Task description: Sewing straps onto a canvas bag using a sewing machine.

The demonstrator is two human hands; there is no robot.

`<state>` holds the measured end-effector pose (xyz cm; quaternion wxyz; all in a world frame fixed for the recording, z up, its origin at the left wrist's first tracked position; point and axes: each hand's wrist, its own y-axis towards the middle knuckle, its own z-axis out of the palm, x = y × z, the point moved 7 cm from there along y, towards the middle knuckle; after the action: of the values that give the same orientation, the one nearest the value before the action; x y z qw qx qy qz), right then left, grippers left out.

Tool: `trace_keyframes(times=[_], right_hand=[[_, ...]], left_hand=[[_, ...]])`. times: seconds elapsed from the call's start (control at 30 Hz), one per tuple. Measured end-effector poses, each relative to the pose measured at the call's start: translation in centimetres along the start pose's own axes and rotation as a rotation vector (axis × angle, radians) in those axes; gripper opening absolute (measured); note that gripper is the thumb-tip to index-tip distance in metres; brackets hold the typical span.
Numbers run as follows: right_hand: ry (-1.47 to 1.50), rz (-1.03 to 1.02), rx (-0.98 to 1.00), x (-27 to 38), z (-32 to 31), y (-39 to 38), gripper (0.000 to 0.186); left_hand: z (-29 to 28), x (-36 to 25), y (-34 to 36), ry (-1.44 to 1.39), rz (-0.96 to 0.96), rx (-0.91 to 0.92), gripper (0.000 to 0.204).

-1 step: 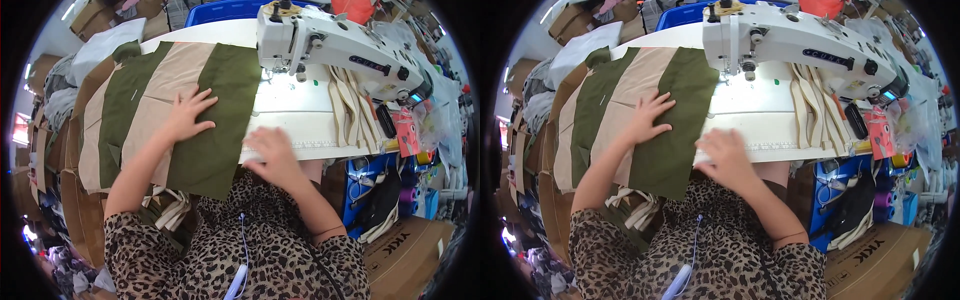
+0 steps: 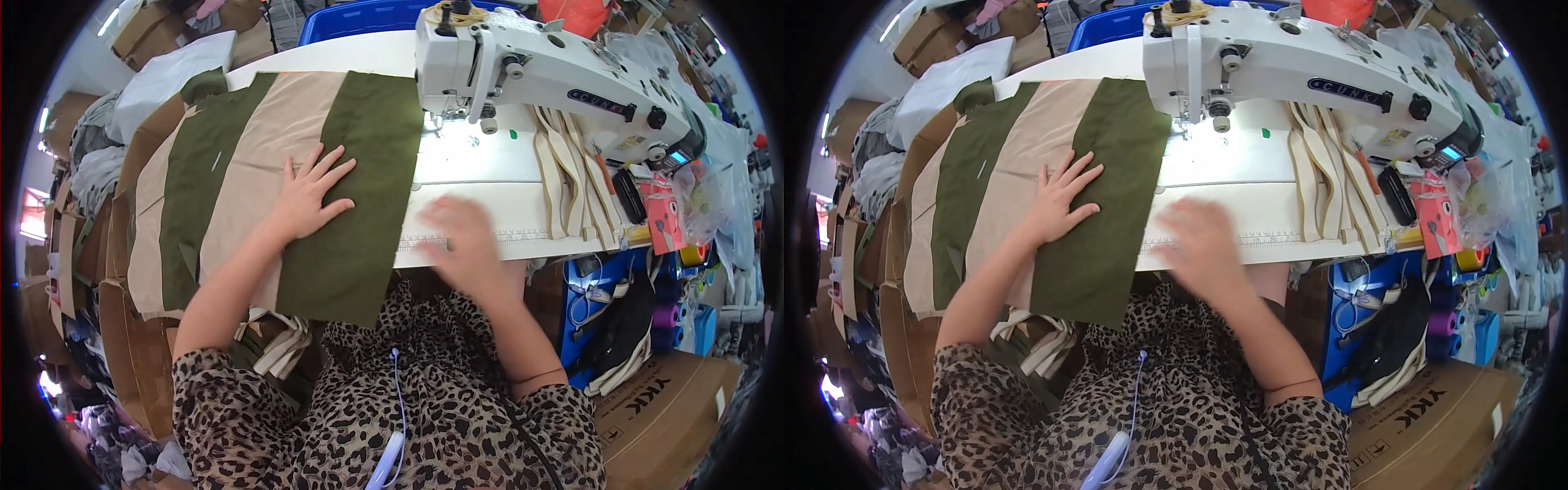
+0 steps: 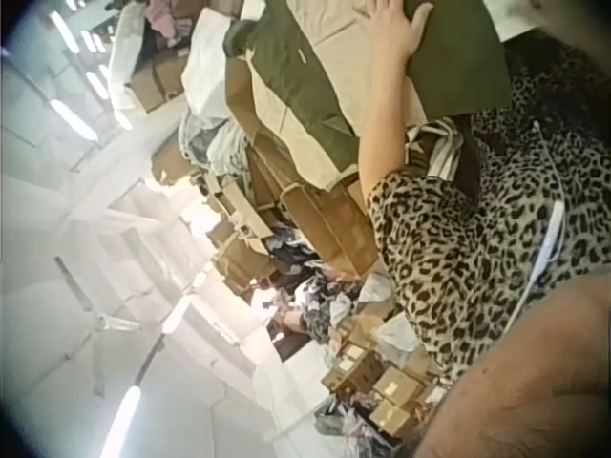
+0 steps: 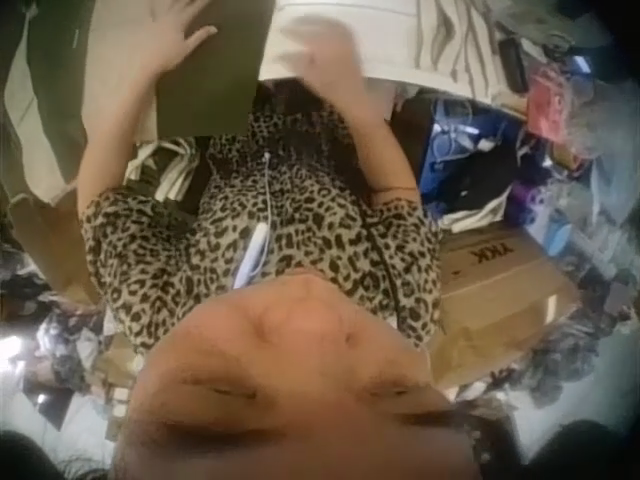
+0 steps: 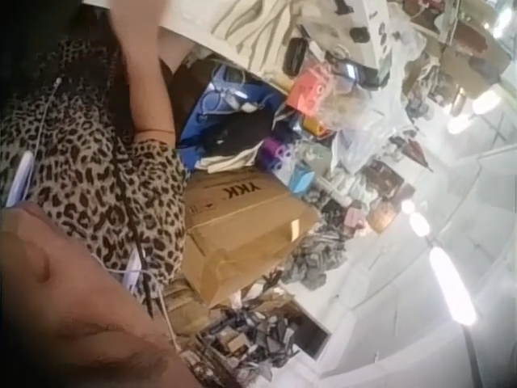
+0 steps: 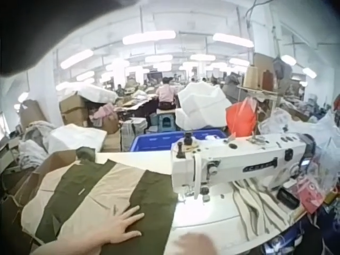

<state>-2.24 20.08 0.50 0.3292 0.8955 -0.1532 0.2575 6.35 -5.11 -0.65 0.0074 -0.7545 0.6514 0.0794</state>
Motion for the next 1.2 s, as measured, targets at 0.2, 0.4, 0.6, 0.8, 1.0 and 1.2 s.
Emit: trace_keyframes(times=[0.2,0.4,0.6,0.8,1.0,1.2], right_hand=[[-0.736,0.322,-0.314,-12.2,-12.3,3.3,0.029],[-1.144,0.333,-0.015,-18.1,-9.3,8.1,0.029],[-0.725,0.435,-0.152,-16.6,-12.1,8.4,0.035],[0.377,0.674,-0.057,-8.4,-11.2,0.4,0.046],[0.395,0.5,0.261,4.5,-5.1,-6.0,0.049],[0.568,0.321,0.742,9.2,-1.7,-8.3,0.053]], left_hand=[[1.5,-4.4,-0.2,0.026,-0.119,-0.037,0.07],[1.2,-5.3,0.0,0.006,-0.121,-0.036,0.069],[-1.4,-6.3,-0.2,-0.056,-0.073,-0.219,0.061],[-0.5,-14.6,3.4,-1.53,-0.194,0.388,0.046],[5.2,-19.8,7.5,-1.957,-0.498,0.785,0.031],[5.4,-18.0,7.9,-1.707,-0.532,0.765,0.03]])
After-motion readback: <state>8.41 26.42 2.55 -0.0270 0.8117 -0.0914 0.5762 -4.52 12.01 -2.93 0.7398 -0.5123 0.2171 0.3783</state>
